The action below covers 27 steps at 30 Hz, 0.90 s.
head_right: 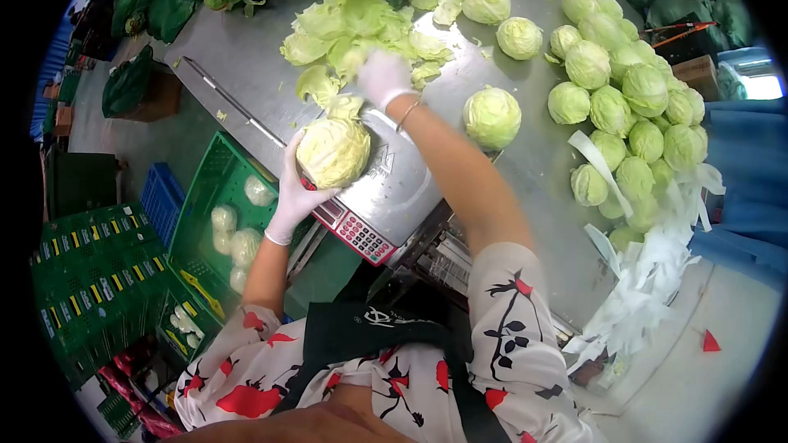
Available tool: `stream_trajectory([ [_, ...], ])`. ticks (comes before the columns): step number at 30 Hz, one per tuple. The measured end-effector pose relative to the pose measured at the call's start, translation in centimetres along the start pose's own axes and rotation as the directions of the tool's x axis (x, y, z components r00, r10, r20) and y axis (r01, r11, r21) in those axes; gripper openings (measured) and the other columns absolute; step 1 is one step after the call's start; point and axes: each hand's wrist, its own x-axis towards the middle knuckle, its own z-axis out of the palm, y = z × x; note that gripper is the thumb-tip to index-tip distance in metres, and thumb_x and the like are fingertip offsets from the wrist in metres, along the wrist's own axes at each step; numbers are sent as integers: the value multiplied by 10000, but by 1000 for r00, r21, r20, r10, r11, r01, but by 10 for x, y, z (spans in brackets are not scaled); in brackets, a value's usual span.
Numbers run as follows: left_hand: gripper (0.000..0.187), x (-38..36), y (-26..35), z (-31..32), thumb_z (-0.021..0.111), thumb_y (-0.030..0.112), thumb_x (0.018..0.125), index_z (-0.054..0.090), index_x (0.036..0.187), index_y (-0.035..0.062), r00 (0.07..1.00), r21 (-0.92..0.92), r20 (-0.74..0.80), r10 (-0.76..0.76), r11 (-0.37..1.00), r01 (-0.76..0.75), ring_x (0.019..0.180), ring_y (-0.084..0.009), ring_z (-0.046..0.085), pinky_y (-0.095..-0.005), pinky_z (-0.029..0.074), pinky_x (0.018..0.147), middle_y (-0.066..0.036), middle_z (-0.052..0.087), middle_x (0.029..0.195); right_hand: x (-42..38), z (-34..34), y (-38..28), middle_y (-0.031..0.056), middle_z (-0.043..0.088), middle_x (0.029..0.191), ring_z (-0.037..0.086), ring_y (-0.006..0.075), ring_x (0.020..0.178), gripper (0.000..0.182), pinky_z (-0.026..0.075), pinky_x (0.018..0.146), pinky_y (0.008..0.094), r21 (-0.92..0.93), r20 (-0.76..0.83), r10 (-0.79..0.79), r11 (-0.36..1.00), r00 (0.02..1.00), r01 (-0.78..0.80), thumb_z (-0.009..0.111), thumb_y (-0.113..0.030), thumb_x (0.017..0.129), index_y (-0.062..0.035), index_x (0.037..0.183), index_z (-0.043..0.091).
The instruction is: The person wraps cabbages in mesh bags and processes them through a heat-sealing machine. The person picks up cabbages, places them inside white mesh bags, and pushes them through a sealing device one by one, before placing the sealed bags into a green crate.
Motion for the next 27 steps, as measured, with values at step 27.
stream_trajectory([
  [27, 940, 4, -3, 21, 755, 530, 779, 303, 1507, 143, 933, -944, 302, -197, -199, 264, 1275, -450, 445, -434, 546, 942, -156, 357, 1511, 25, -113, 22, 125, 641, 699, 631, 211, 594, 528, 498, 574, 357, 674, -195, 417, 715, 888, -188, 712, -490, 835, 24, 928, 635],
])
